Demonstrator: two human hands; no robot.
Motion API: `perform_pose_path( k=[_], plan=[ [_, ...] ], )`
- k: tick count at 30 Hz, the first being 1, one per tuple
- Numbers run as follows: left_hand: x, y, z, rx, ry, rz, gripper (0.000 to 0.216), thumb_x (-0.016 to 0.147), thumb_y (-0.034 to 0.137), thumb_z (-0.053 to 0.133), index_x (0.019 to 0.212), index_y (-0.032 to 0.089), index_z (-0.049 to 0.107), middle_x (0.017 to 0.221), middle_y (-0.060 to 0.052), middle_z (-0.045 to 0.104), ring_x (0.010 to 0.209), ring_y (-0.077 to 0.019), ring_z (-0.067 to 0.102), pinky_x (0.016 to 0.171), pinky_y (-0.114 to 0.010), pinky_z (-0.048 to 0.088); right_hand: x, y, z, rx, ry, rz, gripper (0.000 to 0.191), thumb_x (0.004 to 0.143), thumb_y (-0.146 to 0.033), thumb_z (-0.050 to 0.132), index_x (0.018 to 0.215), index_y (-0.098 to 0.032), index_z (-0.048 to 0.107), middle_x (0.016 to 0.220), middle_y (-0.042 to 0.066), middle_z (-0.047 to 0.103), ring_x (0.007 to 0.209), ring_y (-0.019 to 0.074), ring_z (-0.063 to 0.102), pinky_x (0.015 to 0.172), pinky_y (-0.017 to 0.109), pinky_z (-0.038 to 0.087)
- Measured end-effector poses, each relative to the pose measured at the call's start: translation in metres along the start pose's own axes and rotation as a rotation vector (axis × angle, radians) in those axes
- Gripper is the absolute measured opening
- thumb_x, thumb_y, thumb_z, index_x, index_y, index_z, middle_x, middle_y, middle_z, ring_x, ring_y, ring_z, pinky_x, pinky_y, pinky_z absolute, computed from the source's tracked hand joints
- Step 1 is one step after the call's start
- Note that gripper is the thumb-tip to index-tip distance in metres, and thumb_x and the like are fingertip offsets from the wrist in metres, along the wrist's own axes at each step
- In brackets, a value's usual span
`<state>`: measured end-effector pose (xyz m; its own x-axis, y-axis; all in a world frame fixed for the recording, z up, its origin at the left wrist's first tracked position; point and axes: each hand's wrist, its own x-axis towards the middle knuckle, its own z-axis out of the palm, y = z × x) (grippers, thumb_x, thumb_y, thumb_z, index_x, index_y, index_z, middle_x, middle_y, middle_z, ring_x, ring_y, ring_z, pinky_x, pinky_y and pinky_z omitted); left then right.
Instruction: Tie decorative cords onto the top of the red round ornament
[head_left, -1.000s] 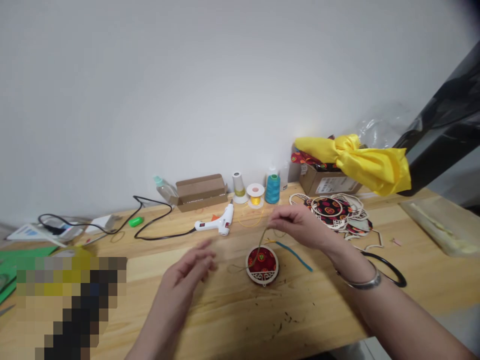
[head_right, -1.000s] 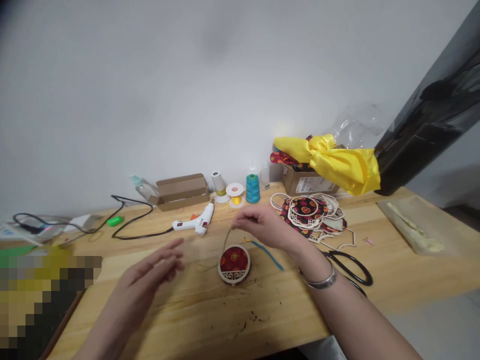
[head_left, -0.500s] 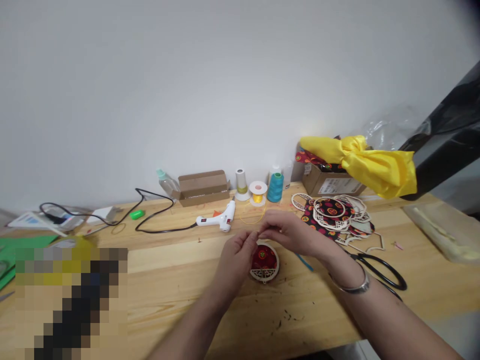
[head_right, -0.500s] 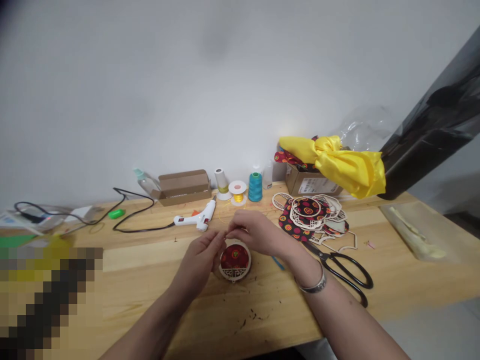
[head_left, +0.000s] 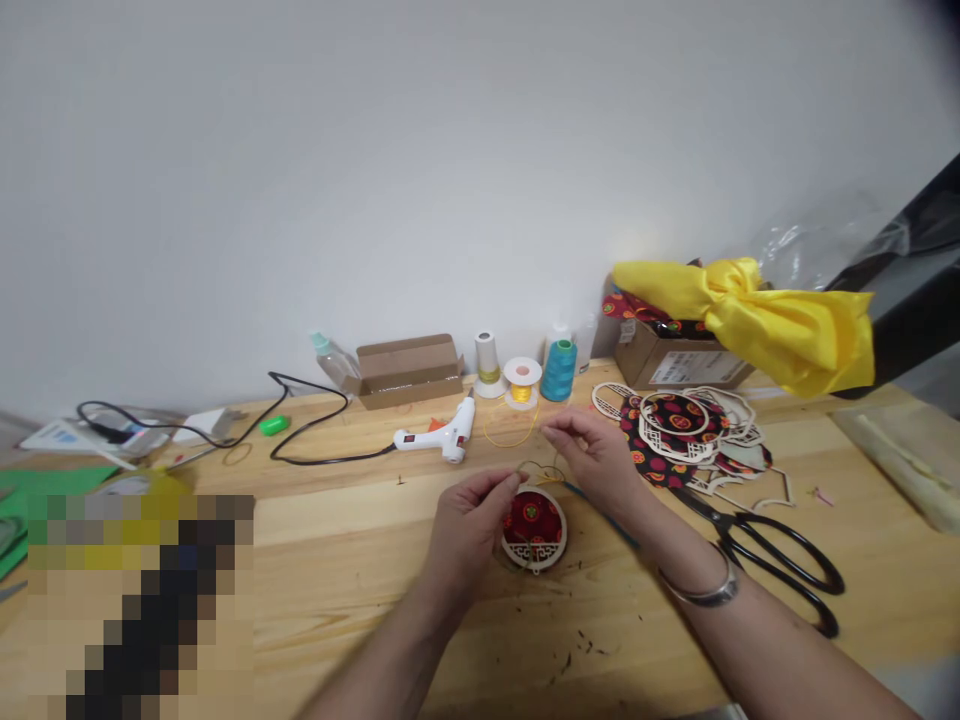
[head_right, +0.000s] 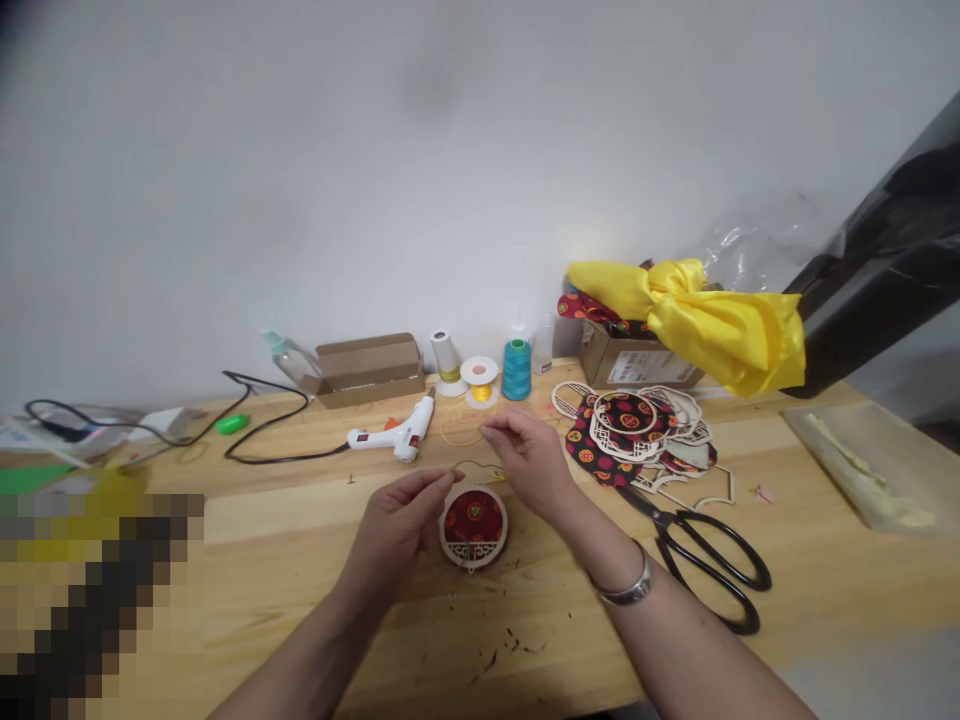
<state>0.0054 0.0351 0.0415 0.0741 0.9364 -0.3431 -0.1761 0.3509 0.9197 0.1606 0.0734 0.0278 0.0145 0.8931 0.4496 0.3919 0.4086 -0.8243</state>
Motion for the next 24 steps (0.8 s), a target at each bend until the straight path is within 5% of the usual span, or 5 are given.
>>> perform_pose_path(
  k=[10,16,24],
  plan=[
    [0.005,-0.001,-0.004,0.027,0.039,-0.003,0.029,0.063,0.036,0.068,0.081,0.014,0.07,0.036,0.008,0.043,0.034,-0.0049,0.035,0.037,-0.017,0.028,0.0,-0.004,0.003,0.224,-0.132,0.281,0.011,0.068,-0.027,0.063,0.069,-0.016,0.062,0.063,0.001,0.06,0.059,0.0121,0.051,0.057,0.026,0.043],
    [0.003,-0.001,-0.002,0.055,-0.032,0.044,0.023,0.068,0.032,0.065,0.084,0.016,0.07,0.065,-0.001,0.066,0.057,-0.0103,0.055,0.054,-0.019,0.042,-0.003,-0.012,0.003,0.127,-0.217,0.151,0.008,0.066,-0.023,0.066,0.071,-0.017,0.066,0.069,0.002,0.063,0.068,0.0148,0.055,0.066,0.029,0.042],
    [0.004,-0.007,-0.003,0.079,-0.108,0.06,0.024,0.072,0.033,0.061,0.088,0.017,0.07,0.076,-0.002,0.07,0.07,-0.0151,0.06,0.066,-0.024,0.046,-0.007,-0.009,0.003,0.094,-0.233,0.054,0.008,0.07,-0.017,0.064,0.062,-0.018,0.062,0.065,-0.001,0.059,0.069,0.0135,0.053,0.068,0.027,0.04]
  ],
)
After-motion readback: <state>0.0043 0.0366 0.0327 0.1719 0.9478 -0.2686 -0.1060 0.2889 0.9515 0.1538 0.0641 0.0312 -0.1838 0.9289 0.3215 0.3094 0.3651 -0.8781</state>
